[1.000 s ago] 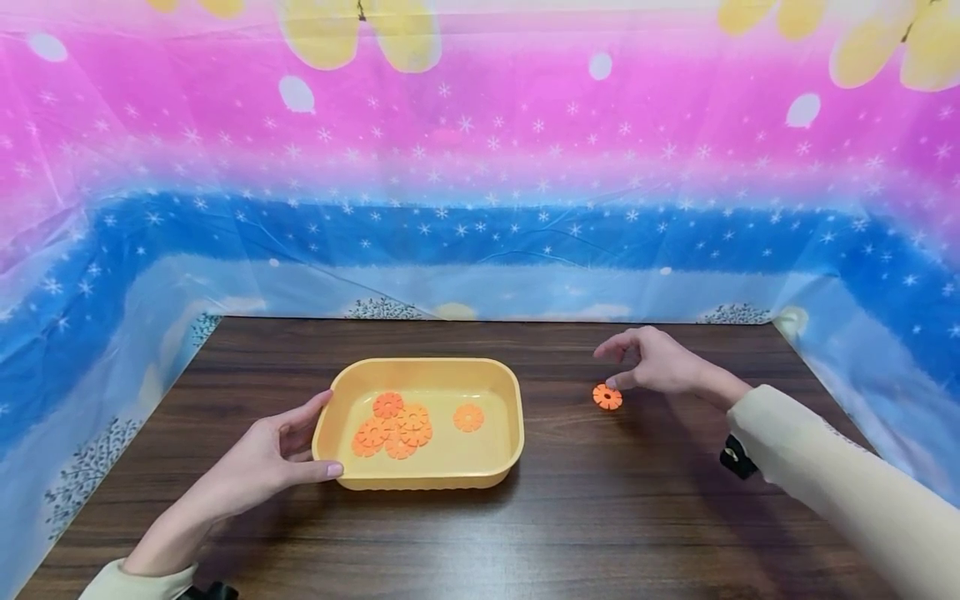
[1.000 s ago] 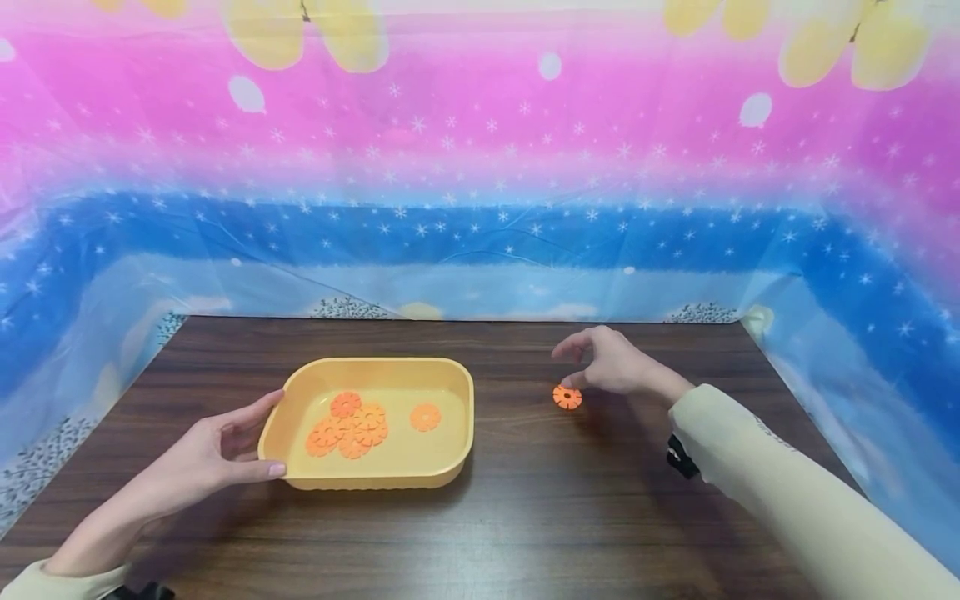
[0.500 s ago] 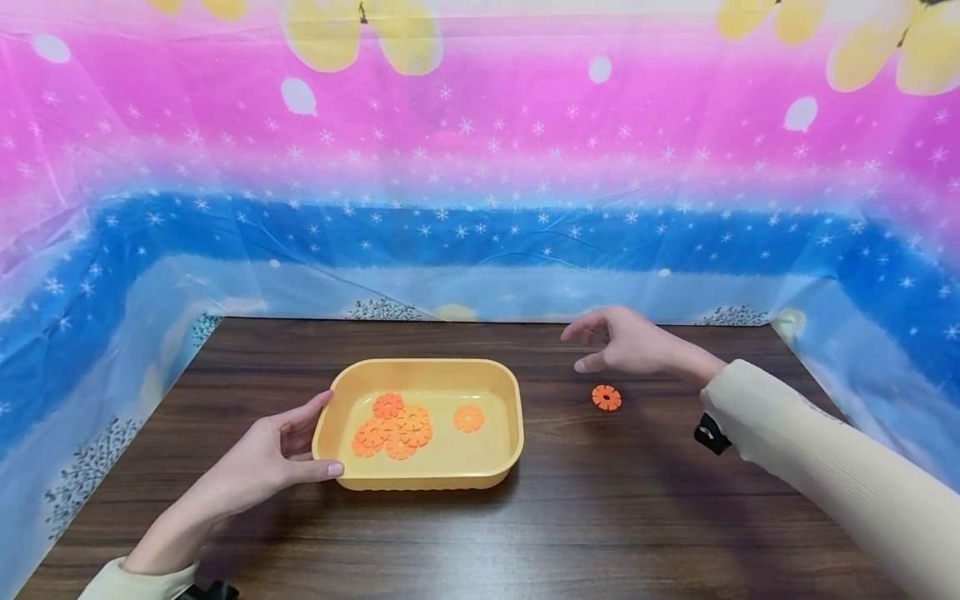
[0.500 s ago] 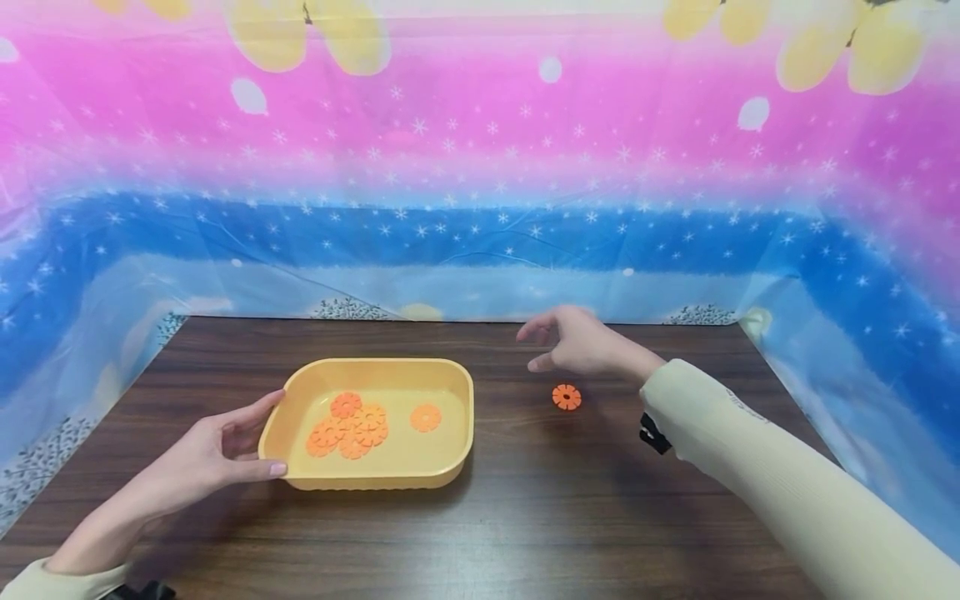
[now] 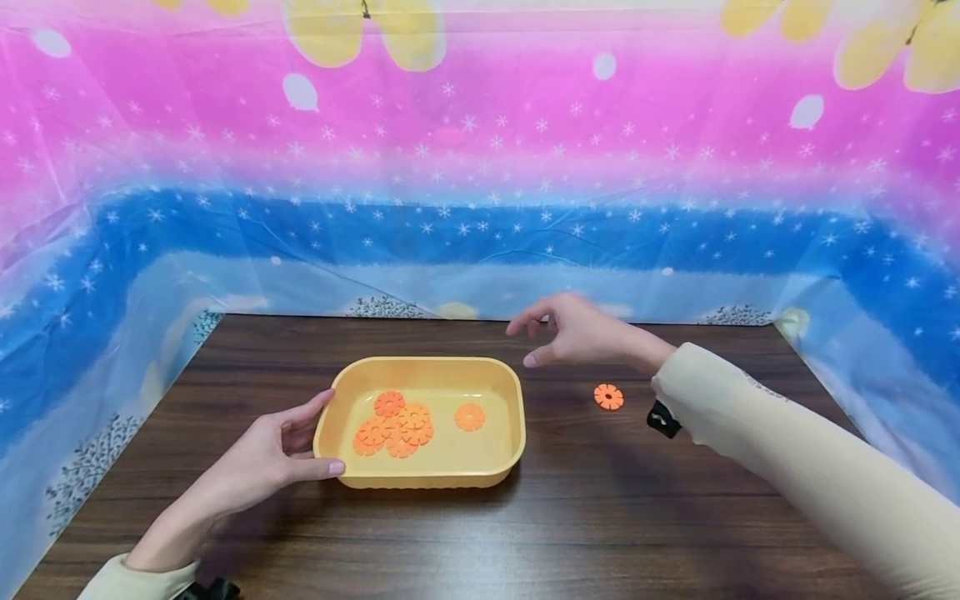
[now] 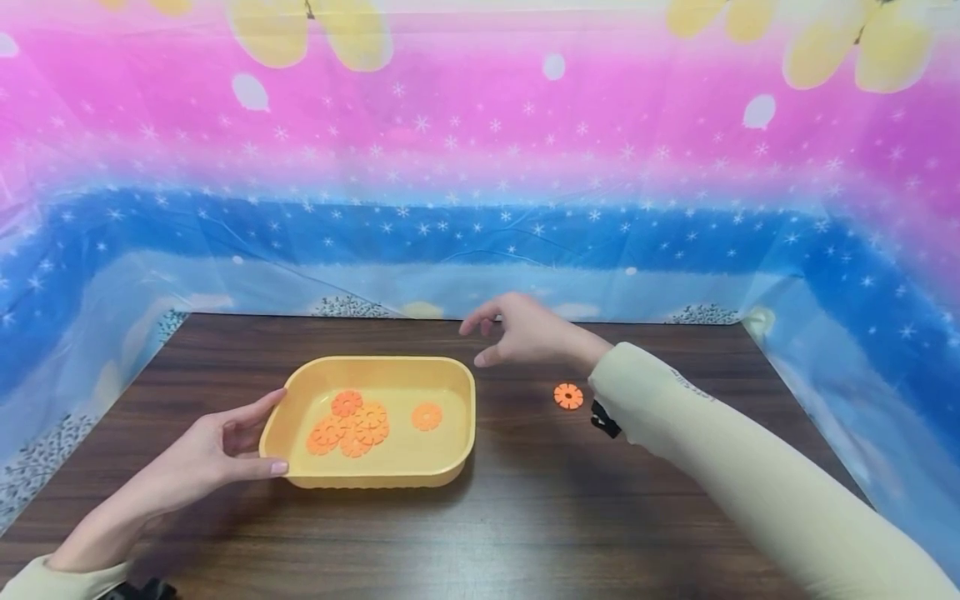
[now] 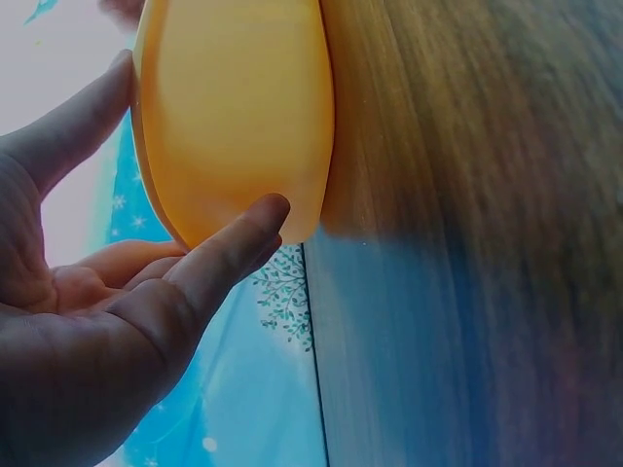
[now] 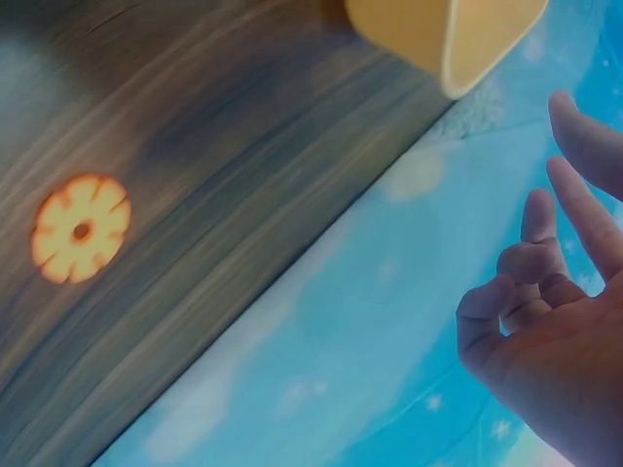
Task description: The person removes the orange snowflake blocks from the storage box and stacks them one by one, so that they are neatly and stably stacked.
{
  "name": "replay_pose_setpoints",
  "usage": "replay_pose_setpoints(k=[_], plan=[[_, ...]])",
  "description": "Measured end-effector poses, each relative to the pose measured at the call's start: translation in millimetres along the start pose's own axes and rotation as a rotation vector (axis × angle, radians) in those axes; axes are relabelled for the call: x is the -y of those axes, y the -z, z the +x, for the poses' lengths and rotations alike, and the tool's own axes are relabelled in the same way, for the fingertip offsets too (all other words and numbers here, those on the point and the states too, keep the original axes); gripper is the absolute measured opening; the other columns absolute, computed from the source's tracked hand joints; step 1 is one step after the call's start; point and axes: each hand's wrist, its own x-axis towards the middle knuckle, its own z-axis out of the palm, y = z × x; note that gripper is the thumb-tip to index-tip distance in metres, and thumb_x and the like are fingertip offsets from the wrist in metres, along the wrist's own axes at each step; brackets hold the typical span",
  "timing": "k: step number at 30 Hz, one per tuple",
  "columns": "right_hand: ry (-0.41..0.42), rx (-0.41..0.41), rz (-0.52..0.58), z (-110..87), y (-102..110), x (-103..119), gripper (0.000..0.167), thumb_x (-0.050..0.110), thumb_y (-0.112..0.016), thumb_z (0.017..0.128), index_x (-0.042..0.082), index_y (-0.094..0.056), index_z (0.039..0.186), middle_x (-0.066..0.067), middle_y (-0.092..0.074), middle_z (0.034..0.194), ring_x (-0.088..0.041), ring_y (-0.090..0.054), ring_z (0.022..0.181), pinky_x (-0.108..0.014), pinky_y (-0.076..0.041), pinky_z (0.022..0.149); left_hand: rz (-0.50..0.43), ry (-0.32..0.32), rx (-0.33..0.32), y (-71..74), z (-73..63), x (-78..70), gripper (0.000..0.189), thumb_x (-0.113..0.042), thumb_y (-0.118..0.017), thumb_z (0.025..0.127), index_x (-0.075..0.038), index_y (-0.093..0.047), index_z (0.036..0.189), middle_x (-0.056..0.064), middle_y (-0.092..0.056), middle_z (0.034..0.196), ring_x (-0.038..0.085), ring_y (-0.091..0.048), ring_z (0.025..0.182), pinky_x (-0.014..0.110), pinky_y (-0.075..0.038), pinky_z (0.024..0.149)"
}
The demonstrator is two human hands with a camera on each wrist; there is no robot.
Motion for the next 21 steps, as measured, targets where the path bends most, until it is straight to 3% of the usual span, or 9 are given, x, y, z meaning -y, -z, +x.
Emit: replay_pose_setpoints(k=[11,21], plan=[[0.090,0.064,0.032,28.9,-16,23,0.037,0.030,-0.076,0.077,0.031,-0.064,0.112,0.006,-0.057,0.094,-0.026,-0.048,0.079,-0.032,-0.041,0.064,0.009,-0.019,-0.002,0.0,-2.1,-2.4,0.095,-0.017,-0.079,0.073,-0.003,-0.020,0.147,0.019,-0.021,0.148,0.035,-0.039,0.124,0.031,-0.051,0.081],[0.143,0.154,0.108,58.0,-32,40,0.038,0.023,-0.078,0.076,0.028,-0.065,0.111,0.002,-0.058,0.091,-0.021,-0.045,0.069,-0.027,-0.039,0.060,-0.007,-0.011,0.009,0.3,-3.0,-4.7,0.095,-0.017,-0.079,0.074,-0.003,-0.020,0.147,0.017,-0.018,0.150,0.034,-0.036,0.126,0.031,-0.051,0.081]])
